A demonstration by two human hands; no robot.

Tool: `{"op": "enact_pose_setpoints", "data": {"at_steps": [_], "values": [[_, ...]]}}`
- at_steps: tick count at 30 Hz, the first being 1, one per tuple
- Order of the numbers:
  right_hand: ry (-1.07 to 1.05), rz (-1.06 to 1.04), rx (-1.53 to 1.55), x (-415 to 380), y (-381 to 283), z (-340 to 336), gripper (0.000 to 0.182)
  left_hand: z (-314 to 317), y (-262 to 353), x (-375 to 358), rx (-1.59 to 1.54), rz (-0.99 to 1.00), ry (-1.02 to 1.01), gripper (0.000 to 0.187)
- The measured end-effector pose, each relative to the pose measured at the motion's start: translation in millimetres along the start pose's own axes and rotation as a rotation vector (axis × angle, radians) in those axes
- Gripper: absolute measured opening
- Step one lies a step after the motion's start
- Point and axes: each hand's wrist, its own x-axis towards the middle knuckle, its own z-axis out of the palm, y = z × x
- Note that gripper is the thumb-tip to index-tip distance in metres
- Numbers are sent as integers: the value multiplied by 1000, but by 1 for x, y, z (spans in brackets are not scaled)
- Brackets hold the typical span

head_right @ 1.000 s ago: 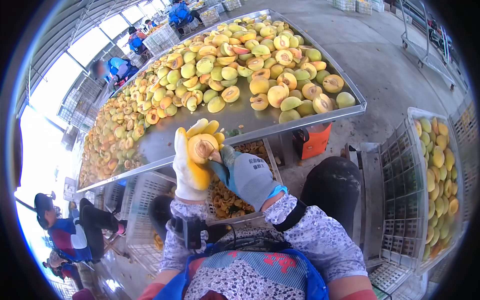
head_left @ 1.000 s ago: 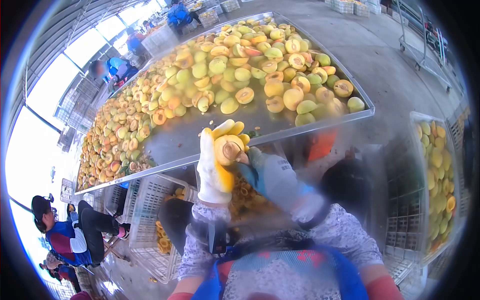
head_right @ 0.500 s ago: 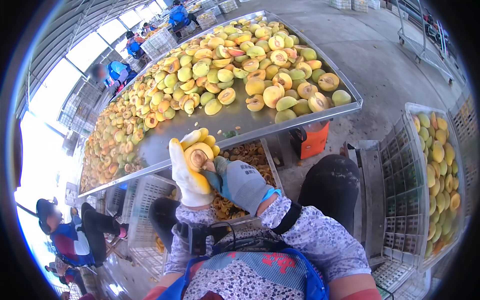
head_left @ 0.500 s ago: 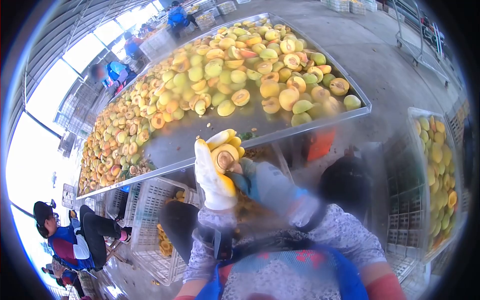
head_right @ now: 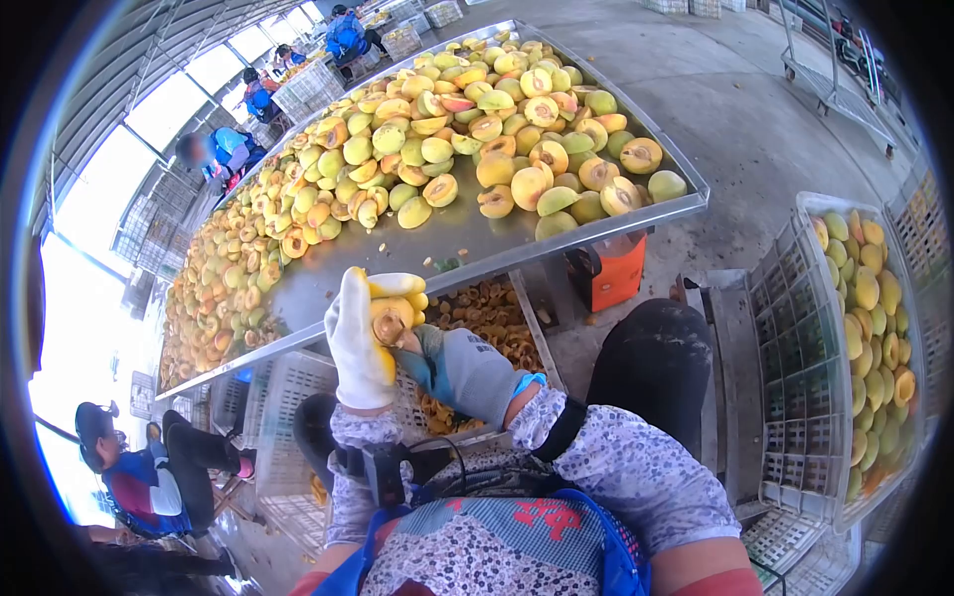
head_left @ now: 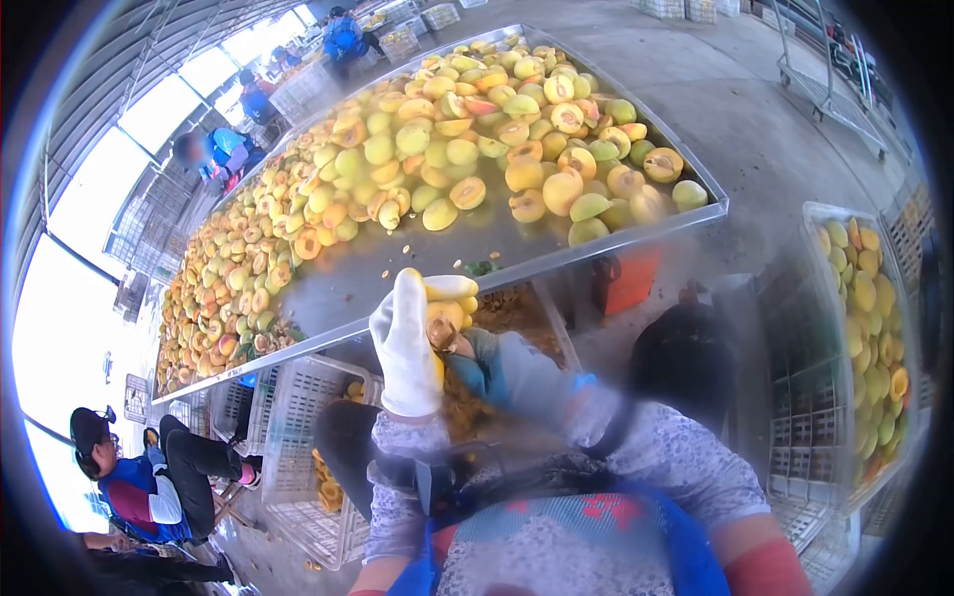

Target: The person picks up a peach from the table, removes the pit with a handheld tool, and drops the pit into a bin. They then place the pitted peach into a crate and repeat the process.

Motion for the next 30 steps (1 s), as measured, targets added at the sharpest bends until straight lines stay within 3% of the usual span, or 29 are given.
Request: {"op": "enact_pose_setpoints", "data": {"at_steps": [2,4,7,10,13,16,19,22,25,28,30], "values": [[4,3,57,-3,-1,3,37,-13,7,6,125,-53,-164,58],[22,26,196,-7,-9,7,38,-8,8,5,11,10,-128,56],[-108,250,320,-6,-18,0,38,7,2,-5,-115,64,41,51],[-41,193,410,-7,-20,8,39,13,-5,-7,-158,52,163,49],[-55,175,350,-8,-15,5,38,-3,1,3,-77,20,-21,52],[-95,164,73,-8,-19,-7,37,-16,14,10,118,-83,-206,54],[-125,149,168,-10,-18,-5,35,-23,0,14,21,-36,-251,53],[-250,288,422,-10,-21,-3,39,-15,-17,7,-316,15,-117,52],[-430,570,407,-4,-31,-17,40,-20,-23,8,-378,-22,-133,50],[-214,269,251,-10,-22,-3,41,-17,-18,5,-149,29,-145,43],[-237,353,294,-10,-24,-3,42,-11,-21,1,-237,26,-59,44]]}}
